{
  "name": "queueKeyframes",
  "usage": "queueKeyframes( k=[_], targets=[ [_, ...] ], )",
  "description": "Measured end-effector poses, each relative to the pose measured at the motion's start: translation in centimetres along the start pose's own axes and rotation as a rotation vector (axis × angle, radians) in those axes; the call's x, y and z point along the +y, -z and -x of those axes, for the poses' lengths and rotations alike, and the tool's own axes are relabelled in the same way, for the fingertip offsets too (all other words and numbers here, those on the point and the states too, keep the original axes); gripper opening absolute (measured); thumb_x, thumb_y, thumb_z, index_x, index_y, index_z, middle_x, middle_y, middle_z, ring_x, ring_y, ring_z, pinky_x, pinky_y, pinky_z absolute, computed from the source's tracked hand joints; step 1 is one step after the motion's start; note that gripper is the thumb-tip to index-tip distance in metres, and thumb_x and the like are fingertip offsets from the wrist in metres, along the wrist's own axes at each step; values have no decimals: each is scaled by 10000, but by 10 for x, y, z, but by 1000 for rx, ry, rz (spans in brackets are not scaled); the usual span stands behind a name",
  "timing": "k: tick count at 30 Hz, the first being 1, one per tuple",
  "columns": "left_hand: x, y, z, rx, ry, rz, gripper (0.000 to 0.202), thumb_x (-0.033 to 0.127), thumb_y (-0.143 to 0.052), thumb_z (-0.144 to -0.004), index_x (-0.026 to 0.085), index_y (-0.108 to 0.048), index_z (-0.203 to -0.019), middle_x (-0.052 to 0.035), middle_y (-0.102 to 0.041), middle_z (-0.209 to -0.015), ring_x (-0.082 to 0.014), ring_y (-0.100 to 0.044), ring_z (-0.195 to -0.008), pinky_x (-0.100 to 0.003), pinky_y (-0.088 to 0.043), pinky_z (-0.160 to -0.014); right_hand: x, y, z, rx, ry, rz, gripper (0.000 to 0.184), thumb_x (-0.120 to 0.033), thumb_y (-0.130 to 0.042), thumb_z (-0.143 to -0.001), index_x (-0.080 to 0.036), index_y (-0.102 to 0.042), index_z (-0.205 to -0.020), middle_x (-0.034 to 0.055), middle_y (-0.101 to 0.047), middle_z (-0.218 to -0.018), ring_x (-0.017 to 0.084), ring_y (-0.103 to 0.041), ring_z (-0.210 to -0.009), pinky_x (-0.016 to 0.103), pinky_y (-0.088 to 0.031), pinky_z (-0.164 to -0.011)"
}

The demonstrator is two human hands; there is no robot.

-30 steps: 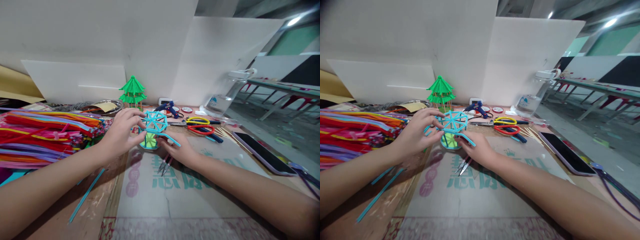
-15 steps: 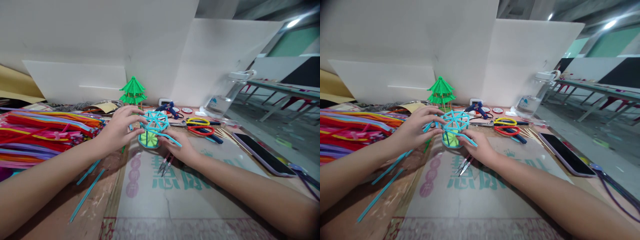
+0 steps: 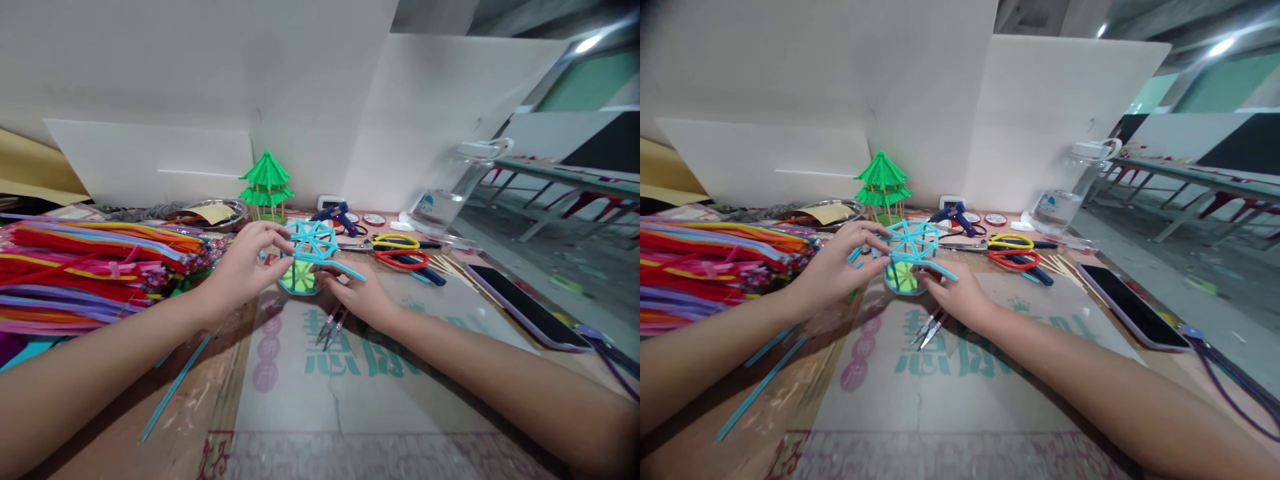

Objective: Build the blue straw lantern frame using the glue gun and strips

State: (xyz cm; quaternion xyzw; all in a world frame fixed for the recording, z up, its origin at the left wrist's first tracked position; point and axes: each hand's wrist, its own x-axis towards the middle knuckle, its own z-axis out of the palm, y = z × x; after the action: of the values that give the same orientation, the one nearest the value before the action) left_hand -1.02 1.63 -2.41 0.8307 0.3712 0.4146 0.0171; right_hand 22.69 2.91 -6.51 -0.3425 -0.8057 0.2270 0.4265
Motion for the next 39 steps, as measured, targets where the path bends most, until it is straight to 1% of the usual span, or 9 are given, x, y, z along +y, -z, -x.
queueKeyframes(
  k=[4,7,12,14,18,22,29,35,39],
  targets=[
    [-4,-2,0,9,10,-4,137,295,-636,-934,210,-651,-1041,-88,-604,-1240,-255,-555,-1253,-456,-431,-1105,-6,4,-1,-49,-7,24,213,-319,-554,-953,-196,-703,-861,20,-717,-780,165,-651,-719,263,-488,-689],
    [-14,-9,4,49,53,39,405,370,-675,-915,207,-561,-1269,-120,-538,-1390,-278,-481,-1362,-467,-396,-1163,-8,8,0,-73,-3,23,211,-336,-553,-959,-190,-665,-856,15,-679,-759,151,-618,-700,253,-458,-661],
    [-32,-34,17,-75,292,321,859,494,-707,-866,187,-282,-1547,-174,-402,-1580,-316,-453,-1430,-466,-423,-1166,3,12,-2,132,-41,-167,129,-339,-551,-924,-215,-537,-890,-13,-569,-764,131,-540,-656,249,-430,-617],
    [-34,-42,20,-110,329,381,850,488,-707,-868,205,-296,-1556,-148,-444,-1569,-314,-474,-1421,-460,-417,-1177,9,13,-5,195,-84,-204,134,-345,-543,-913,-218,-511,-885,-23,-529,-755,128,-506,-642,250,-411,-602],
    [-34,-46,22,-115,301,392,777,486,-694,-879,219,-366,-1530,-113,-495,-1542,-307,-459,-1441,-445,-378,-1213,11,13,-9,88,-139,-106,217,-391,-556,-894,-186,-603,-943,13,-594,-812,155,-533,-709,272,-412,-635],
    [-30,-49,21,-118,322,452,736,475,-695,-872,195,-394,-1482,-130,-558,-1480,-295,-506,-1404,-459,-396,-1196,9,12,-11,53,-178,-34,273,-423,-569,-876,-190,-608,-740,-6,-546,-678,148,-487,-659,268,-385,-615],
    [-19,-51,21,-66,354,367,577,397,-724,-855,191,-510,-1349,-112,-662,-1297,-278,-635,-1200,-432,-487,-1059,23,9,-18,122,-328,-147,258,-441,-577,-835,-216,-588,-708,-18,-555,-603,137,-470,-529,258,-375,-501],
    [-18,-48,21,-37,382,443,404,380,-588,-928,147,-575,-1258,-60,-703,-964,-219,-672,-925,-333,-532,-834,31,12,-19,199,-380,-191,176,-399,-609,-761,-229,-600,-714,0,-612,-613,184,-587,-621,287,-487,-578],
    [-19,-49,21,-22,392,481,396,408,-568,-925,159,-598,-1231,-42,-698,-901,-203,-664,-824,-313,-523,-746,30,12,-21,210,-370,-198,172,-394,-616,-760,-223,-614,-775,5,-649,-657,187,-617,-654,295,-514,-618]
  ],
)
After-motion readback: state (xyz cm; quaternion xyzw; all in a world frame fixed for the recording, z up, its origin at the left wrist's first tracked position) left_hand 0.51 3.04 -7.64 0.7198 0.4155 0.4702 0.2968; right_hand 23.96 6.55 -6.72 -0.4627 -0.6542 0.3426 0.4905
